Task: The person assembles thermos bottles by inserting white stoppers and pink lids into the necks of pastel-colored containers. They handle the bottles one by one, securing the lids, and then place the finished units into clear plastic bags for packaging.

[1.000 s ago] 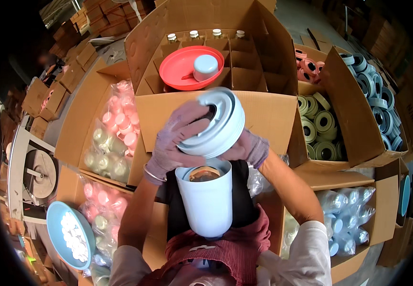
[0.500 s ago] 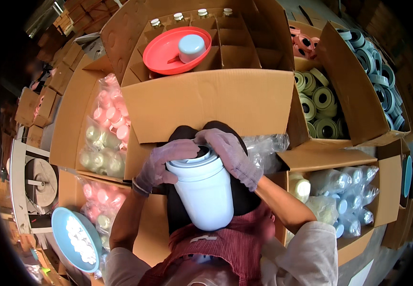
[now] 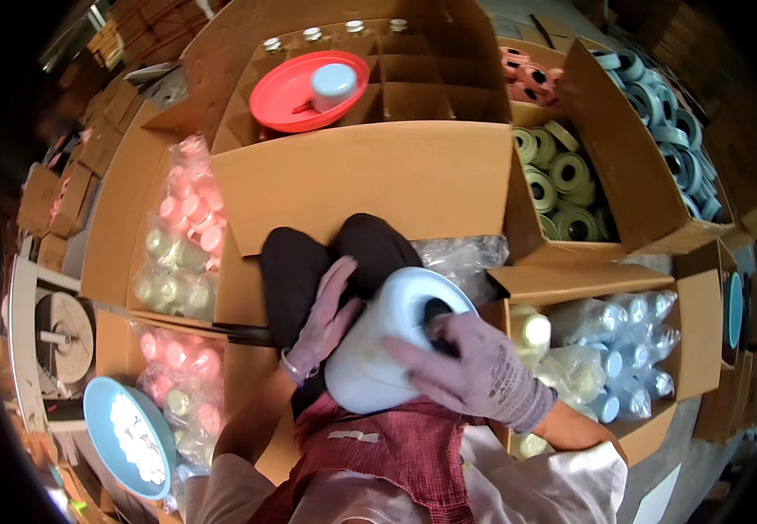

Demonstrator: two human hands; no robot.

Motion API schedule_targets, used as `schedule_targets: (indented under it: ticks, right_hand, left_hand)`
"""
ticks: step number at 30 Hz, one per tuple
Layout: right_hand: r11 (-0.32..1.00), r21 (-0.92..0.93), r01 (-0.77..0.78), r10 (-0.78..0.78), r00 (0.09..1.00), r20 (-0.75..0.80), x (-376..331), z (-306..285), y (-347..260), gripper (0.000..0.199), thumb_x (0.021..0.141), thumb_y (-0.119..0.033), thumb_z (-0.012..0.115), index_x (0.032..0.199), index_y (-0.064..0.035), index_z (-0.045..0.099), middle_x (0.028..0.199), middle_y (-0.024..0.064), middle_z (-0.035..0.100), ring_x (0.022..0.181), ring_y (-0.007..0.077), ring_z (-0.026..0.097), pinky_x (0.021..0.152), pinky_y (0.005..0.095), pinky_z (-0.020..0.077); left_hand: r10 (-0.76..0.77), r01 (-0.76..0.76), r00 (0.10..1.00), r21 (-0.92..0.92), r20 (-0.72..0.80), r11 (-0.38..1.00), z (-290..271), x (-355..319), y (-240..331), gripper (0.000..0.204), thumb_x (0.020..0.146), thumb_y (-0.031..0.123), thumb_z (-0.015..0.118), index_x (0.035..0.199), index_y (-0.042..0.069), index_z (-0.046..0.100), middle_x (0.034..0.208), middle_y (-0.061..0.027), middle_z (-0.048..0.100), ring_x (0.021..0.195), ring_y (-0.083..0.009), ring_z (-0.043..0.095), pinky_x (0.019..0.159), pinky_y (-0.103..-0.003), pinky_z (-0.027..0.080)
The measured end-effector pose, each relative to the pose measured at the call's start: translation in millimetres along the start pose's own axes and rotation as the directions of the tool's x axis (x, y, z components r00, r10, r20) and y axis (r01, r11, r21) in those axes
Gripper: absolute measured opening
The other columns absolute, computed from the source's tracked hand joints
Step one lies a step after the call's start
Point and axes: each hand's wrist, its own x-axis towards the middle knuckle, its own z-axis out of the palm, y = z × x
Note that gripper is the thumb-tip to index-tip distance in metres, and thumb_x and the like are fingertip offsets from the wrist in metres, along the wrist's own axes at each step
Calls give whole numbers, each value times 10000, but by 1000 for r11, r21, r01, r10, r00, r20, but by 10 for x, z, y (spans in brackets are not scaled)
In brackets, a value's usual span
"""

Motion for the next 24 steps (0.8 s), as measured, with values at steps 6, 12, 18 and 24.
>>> schedule_targets:
  ticks: [6,12,18,24]
  right_hand:
    - [684,524,-507,585,811,21,-671,430,776,380,958,-244,520,1257,-26,606,1146,165,600,1051,266,582,950,331,442]
    - [-546,830,-113,684,511,520,-709,1042,923,494,1000,-419,459,1261,-14,569,1230,152,589,1096,267,598,980,374,472]
    - [811,565,-151,483,717,-502,-376,880,868,474,979,-348,493,1298,2,532,1364,160,516,1208,264,542,1043,359,423]
    - [449,869,-207,616,776,-134,-508,1186,1297,430,949,-160,553,1352,-49,450,1251,125,580,1131,244,591,972,323,474]
  left_hand:
    - [-593,875,478,-405,648,263,-82,-224,509,269,976,200,560,1114,-13,650,917,-66,709,831,-154,664,767,-304,524]
    - [400,-560,777,244,487,792,-157,223,1082,319,737,100,703,1037,-1,660,1147,-152,661,1074,-303,638,1019,-398,468]
    - [-445,478,832,-21,330,878,-370,450,813,376,825,140,677,1151,-45,644,1118,-189,686,989,-262,688,846,-322,539]
    - [445,-589,800,379,404,714,-136,582,1137,198,747,98,723,932,54,670,1054,-75,694,1089,-284,641,989,-434,495]
